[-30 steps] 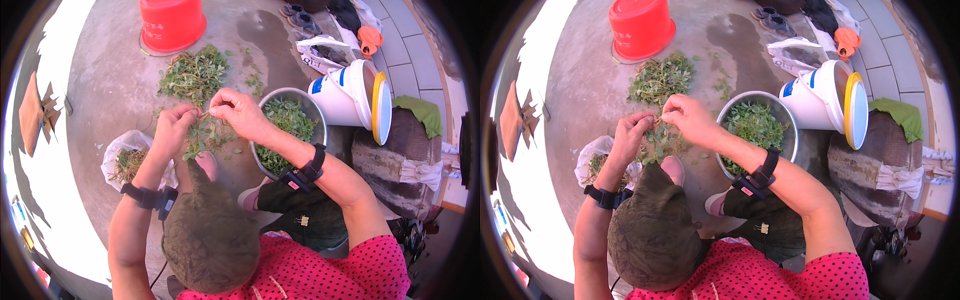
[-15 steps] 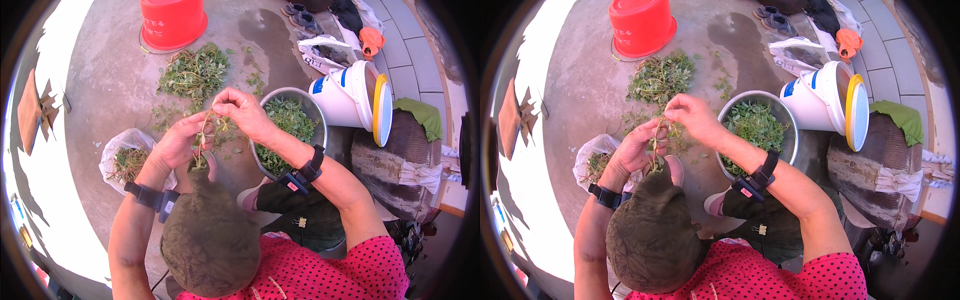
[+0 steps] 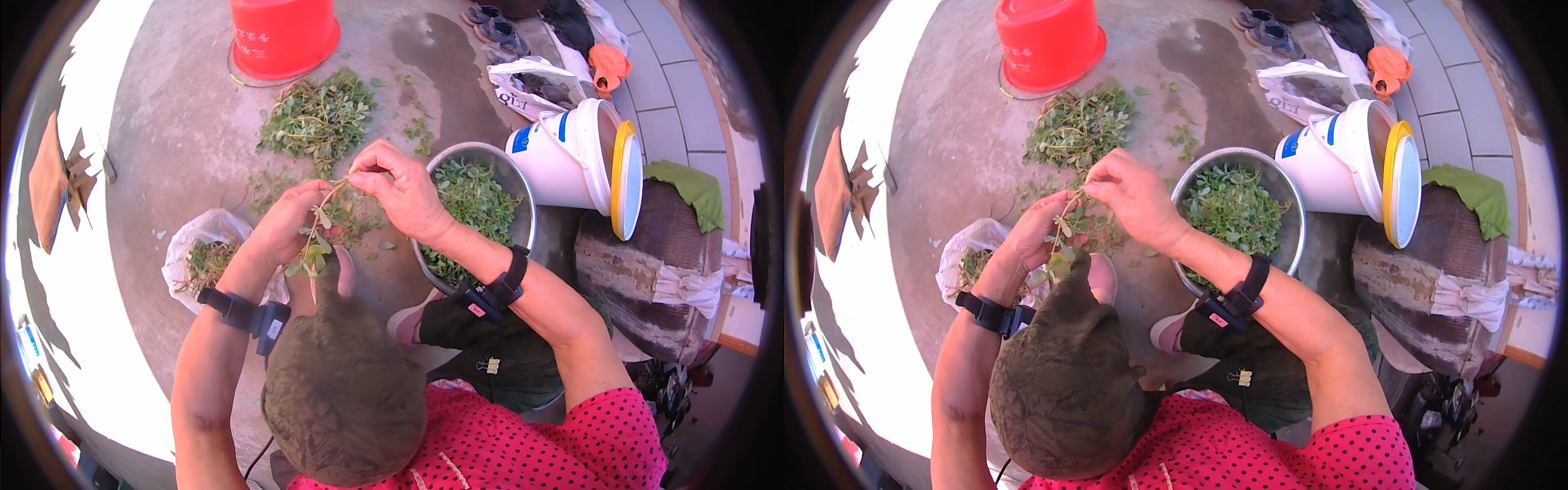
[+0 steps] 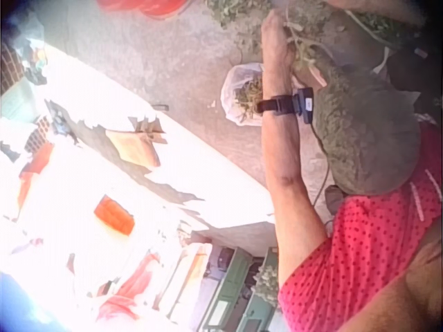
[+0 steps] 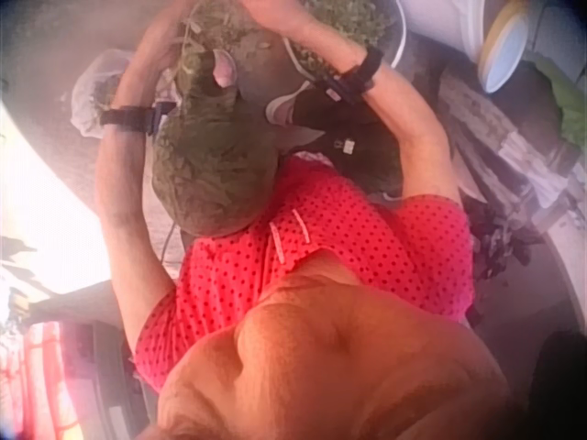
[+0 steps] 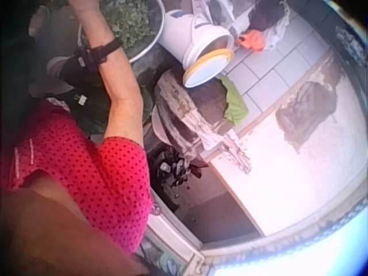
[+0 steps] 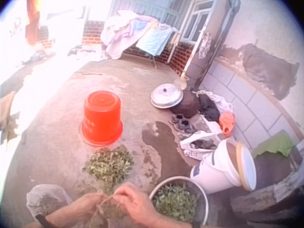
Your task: The person picks leaves and stems from small plants by hand, placing the edible parts into a metal bowl and the waste into a plastic bag or onto the ground.
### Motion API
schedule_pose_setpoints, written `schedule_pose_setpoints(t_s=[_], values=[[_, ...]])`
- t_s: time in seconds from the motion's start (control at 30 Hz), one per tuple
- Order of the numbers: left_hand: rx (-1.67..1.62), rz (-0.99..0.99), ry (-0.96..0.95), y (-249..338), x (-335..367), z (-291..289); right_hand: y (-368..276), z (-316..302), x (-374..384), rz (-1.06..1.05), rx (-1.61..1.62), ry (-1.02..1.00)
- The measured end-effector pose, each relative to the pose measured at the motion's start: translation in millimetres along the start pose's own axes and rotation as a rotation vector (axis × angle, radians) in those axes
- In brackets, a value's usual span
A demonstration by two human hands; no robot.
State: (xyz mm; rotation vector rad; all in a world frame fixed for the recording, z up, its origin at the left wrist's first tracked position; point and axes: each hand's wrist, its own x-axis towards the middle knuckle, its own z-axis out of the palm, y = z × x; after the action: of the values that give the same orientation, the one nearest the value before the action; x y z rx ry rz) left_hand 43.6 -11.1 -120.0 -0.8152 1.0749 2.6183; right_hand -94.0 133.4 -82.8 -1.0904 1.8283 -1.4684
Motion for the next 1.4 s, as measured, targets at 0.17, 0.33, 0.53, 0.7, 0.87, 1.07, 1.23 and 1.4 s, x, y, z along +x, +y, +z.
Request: schedule_pose_setpoints(t_s=[0.17, 0.33, 0.53, 0.7, 0.87, 1.07, 1.23, 1.4], values=[[-0.077, -0.013, -0.038, 9.7, -11.3, 12.8, 10.6, -4.0, 4.6, 0.121, -0.055, 0.009], [0.164, 0.067, -0.054, 2.3, -11.6, -2.0, 22.9, -7.7, 5.4, 0.112, -0.126, 0.059], [0.209, 0.11, -0.064, 0.4, -10.8, 0.7, 24.3, -5.7, 4.6, 0.107, -0.153, 0.036], [0.098, 0.118, -0.017, -2.1, -9.1, 11.0, 22.3, -5.5, 4.7, 0.141, -0.108, 0.031], [0.396, 0.153, -0.013, -3.2, -1.5, -3.0, 20.7, 0.5, 0.2, 0.049, -0.139, 0.021], [0.114, 0.225, 0.213, -5.9, 6.5, -28.6, 24.7, 11.4, 5.8, 0.397, 0.5, 0.151], [0.208, 0.098, 0.069, -2.8, 2.7, 19.4, 33.7, 14.7, 3.1, 0.462, 0.54, 0.124], [0.396, 0.034, 0.05, -16.0, 9.2, -9.1, 41.2, 35.2, -1.6, 0.434, 0.497, 0.199]])
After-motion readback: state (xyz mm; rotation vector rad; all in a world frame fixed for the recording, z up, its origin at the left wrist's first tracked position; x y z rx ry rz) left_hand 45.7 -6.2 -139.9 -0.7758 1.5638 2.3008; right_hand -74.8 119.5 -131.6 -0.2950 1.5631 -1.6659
